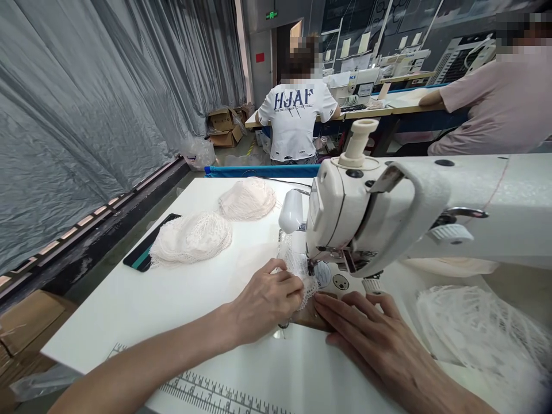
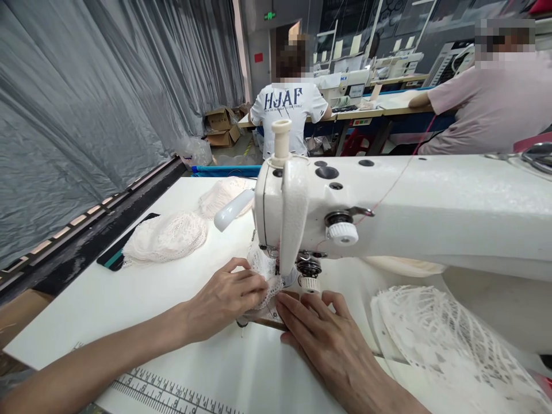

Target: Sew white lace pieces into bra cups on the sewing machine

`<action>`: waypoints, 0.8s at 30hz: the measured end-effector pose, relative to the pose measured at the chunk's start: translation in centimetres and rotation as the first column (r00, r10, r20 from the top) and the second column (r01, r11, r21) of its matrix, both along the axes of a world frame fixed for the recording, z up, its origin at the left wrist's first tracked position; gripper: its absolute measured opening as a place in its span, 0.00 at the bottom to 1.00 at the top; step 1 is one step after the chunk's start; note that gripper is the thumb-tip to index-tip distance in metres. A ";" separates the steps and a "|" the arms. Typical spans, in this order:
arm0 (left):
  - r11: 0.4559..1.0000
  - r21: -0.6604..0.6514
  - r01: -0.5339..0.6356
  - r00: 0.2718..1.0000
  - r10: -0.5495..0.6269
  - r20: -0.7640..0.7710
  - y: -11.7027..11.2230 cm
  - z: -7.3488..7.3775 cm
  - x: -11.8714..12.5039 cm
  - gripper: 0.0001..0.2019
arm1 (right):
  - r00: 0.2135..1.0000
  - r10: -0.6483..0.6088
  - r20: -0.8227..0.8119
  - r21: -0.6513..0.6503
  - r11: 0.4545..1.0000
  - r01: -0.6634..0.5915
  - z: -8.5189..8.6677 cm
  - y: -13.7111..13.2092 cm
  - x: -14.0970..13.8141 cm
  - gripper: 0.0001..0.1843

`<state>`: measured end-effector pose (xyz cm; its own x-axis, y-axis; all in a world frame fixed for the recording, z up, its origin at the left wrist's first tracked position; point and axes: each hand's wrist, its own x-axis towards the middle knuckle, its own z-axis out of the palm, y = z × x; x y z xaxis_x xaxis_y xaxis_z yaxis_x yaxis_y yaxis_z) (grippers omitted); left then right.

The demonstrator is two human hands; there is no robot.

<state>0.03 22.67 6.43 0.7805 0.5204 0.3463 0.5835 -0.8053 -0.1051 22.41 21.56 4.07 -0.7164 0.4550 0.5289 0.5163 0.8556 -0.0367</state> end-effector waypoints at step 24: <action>0.957 -0.047 -0.285 0.952 0.277 -0.131 -1.5 -0.2 0.7 0.07 | 0.997 0.006 0.081 -0.120 0.993 0.004 -0.1 0.7 0.3 0.15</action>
